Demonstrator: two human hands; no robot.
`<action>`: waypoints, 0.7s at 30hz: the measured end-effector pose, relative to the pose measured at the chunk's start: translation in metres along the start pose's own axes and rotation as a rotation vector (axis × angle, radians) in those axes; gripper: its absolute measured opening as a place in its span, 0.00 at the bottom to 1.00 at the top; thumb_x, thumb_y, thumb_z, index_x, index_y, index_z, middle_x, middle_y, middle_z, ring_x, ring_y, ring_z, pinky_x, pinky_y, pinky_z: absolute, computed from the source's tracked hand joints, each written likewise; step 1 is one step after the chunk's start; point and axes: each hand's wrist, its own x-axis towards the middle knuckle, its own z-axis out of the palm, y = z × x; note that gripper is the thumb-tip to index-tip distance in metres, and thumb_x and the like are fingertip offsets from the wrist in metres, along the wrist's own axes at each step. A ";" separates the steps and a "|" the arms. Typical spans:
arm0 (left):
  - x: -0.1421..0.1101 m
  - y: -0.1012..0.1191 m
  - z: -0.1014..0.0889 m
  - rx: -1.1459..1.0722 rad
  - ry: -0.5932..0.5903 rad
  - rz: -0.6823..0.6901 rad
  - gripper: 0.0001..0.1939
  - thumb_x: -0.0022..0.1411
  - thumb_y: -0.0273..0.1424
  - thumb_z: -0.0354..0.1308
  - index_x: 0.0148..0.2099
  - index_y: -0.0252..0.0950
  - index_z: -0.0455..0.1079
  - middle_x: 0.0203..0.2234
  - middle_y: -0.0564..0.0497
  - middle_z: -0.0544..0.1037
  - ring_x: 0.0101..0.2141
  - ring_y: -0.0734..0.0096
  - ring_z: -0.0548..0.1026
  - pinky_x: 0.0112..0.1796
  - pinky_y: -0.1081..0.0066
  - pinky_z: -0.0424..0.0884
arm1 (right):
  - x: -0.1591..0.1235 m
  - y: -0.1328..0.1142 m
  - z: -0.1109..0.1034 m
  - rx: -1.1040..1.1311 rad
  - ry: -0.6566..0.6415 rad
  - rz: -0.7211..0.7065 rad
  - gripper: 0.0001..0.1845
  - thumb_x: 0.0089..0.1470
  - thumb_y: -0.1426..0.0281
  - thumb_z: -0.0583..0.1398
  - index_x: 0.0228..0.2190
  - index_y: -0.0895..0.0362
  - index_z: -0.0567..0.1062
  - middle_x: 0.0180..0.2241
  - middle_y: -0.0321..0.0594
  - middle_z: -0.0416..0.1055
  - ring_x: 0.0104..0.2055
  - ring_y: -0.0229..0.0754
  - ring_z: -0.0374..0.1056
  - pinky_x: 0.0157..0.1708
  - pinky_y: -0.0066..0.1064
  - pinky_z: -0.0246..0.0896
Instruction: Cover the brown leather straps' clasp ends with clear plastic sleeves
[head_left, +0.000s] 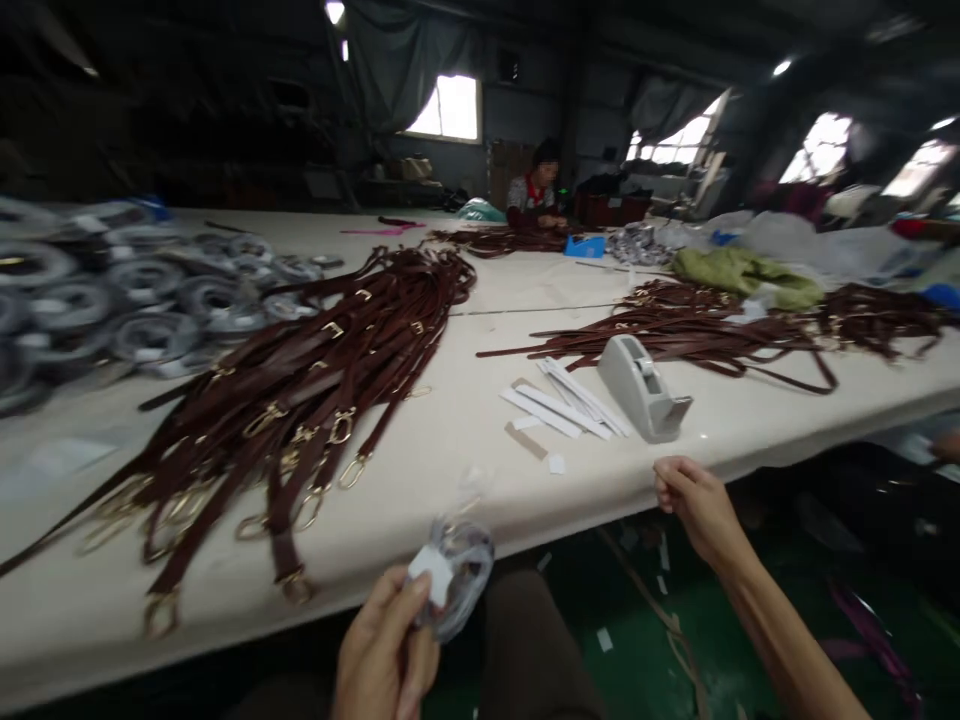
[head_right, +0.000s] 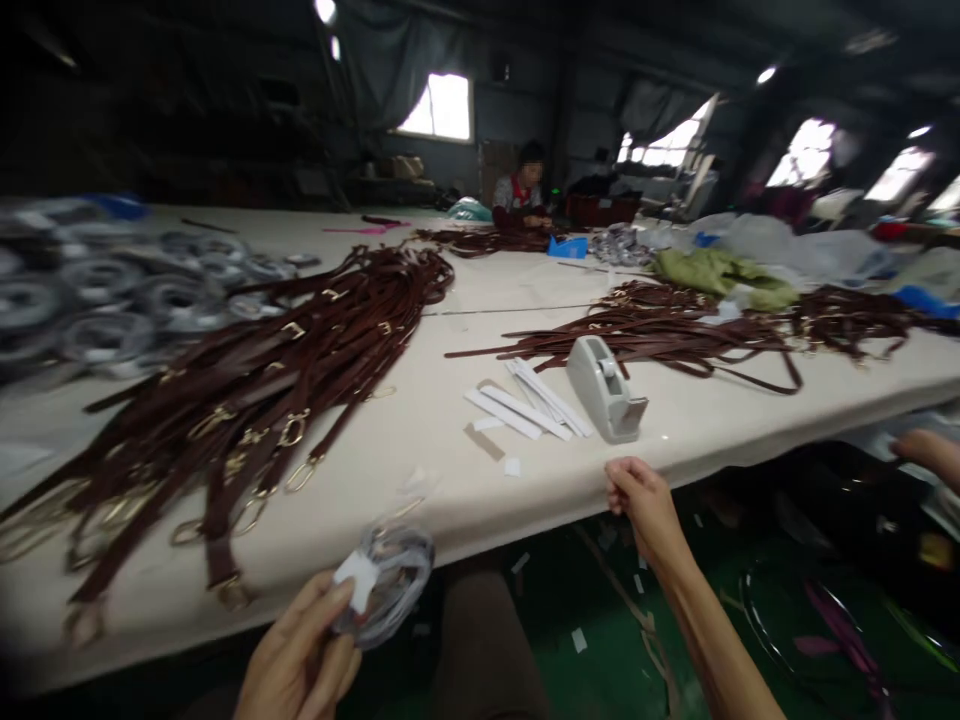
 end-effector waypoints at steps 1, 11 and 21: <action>-0.002 0.001 0.005 -0.003 0.006 0.027 0.21 0.51 0.44 0.70 0.29 0.33 0.66 0.18 0.60 0.69 0.09 0.95 0.47 0.15 0.82 0.44 | -0.018 0.002 0.011 0.022 -0.096 0.016 0.21 0.42 0.55 0.70 0.23 0.57 0.70 0.18 0.31 0.63 0.19 0.33 0.56 0.19 0.26 0.51; -0.019 -0.006 0.016 0.145 0.022 0.193 0.19 0.61 0.46 0.61 0.35 0.35 0.65 0.19 0.59 0.71 0.08 0.92 0.52 0.13 0.84 0.38 | -0.130 0.008 0.129 0.207 -0.810 0.046 0.17 0.53 0.57 0.66 0.26 0.57 0.72 0.18 0.32 0.68 0.20 0.31 0.58 0.22 0.24 0.53; -0.030 -0.005 0.011 0.176 0.035 0.279 0.17 0.63 0.45 0.58 0.38 0.35 0.65 0.21 0.57 0.72 0.08 0.91 0.54 0.12 0.85 0.40 | -0.140 0.017 0.146 0.038 -0.693 0.060 0.22 0.48 0.53 0.68 0.23 0.58 0.71 0.16 0.31 0.65 0.18 0.31 0.56 0.21 0.24 0.50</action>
